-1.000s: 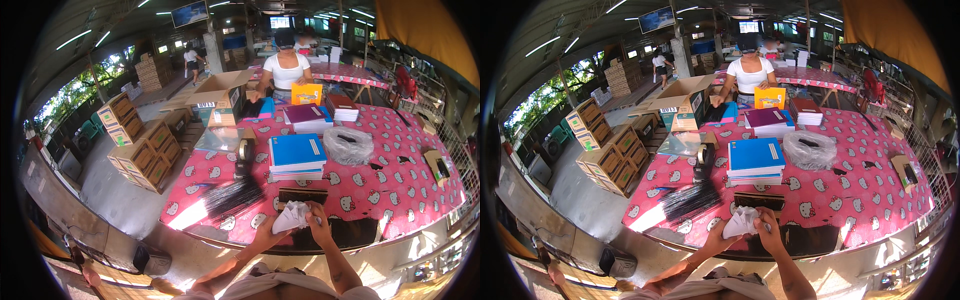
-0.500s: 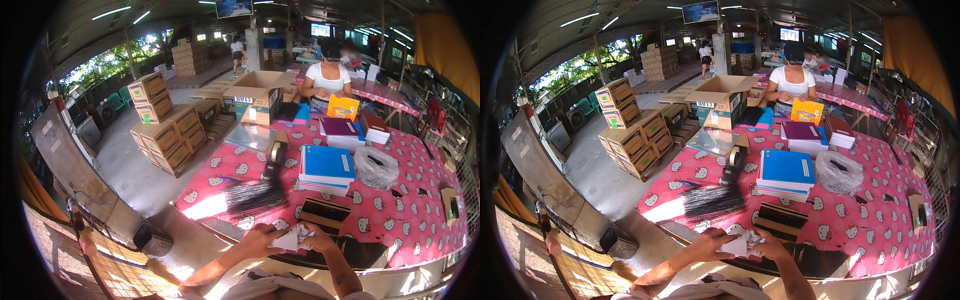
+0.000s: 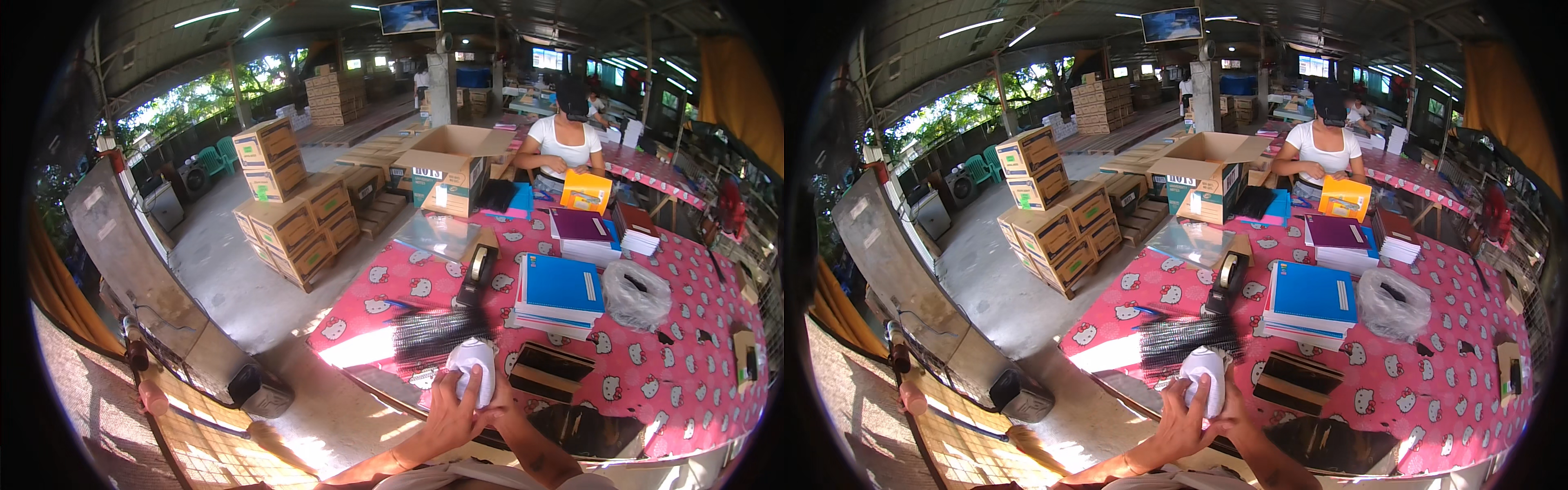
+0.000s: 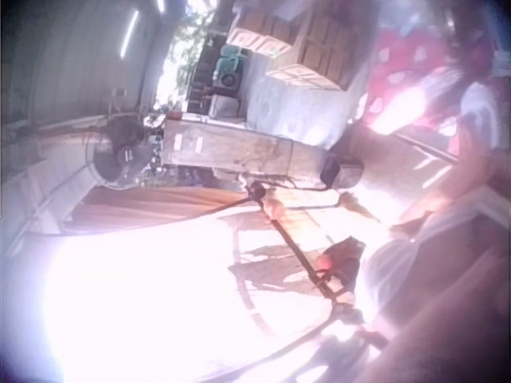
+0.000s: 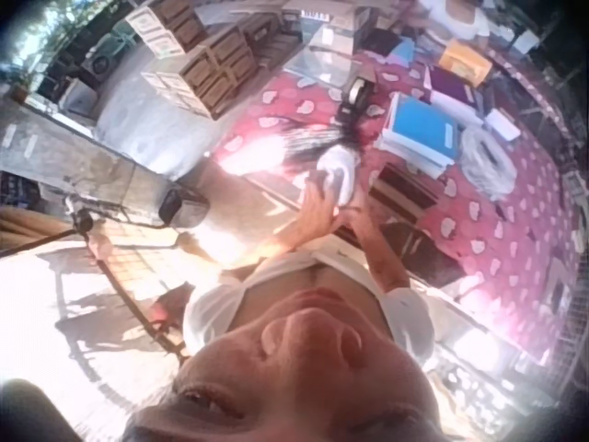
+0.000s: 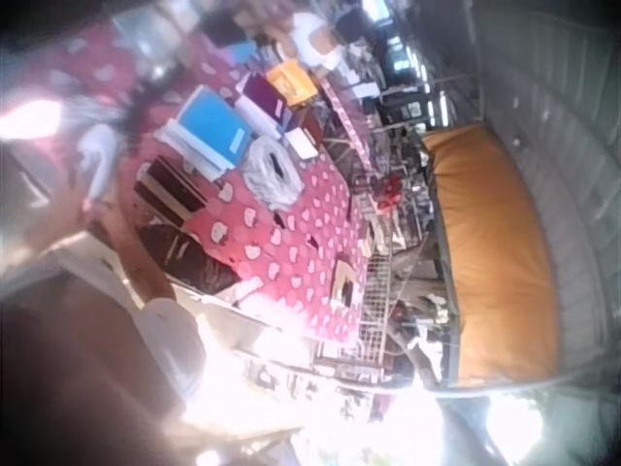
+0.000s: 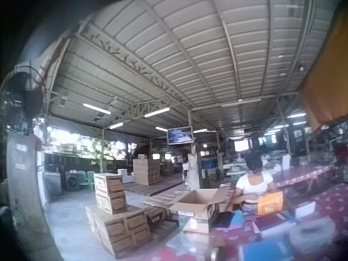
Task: The person places notebooks into plastic bags, seals them with tape, hands them to another person, and then packs loose notebooks and other wrapped items into a cardboard box.
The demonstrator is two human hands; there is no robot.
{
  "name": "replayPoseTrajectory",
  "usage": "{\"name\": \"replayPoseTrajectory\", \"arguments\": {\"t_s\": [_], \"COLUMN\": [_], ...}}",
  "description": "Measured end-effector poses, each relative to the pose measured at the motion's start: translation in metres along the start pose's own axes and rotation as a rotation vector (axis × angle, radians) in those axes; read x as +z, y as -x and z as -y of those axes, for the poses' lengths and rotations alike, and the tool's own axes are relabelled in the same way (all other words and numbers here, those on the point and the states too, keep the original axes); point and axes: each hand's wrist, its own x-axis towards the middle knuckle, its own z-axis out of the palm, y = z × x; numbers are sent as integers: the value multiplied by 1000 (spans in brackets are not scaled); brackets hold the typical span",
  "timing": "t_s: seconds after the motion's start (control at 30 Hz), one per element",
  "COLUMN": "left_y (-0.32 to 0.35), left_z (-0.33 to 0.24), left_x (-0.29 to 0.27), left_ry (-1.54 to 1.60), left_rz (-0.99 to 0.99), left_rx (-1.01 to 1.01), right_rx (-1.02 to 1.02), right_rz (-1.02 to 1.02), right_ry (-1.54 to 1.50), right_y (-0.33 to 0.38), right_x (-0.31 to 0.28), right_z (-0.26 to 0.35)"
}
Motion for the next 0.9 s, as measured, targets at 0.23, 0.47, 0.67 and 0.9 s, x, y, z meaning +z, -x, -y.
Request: {"name": "replayPoseTrajectory", "arguments": {"t_s": [0.23,0.47,0.67,0.9], "left_y": [-9,-9,4,59], "left_z": [14,33,39,98], "left_x": [5,-23,4,-20], "left_ry": [214,37,-22,-5], "left_rz": [20,25,-214,-97], "left_rx": [-122,-81,-97,-224], "right_rx": [-49,2,39,296], "right_rz": [34,60,208,325], "right_ry": [143,315,-244,-420], "right_y": [9,12,-20,-55], "right_x": [9,5,-48,6], "right_z": [-11,-36,-84,-130]}}
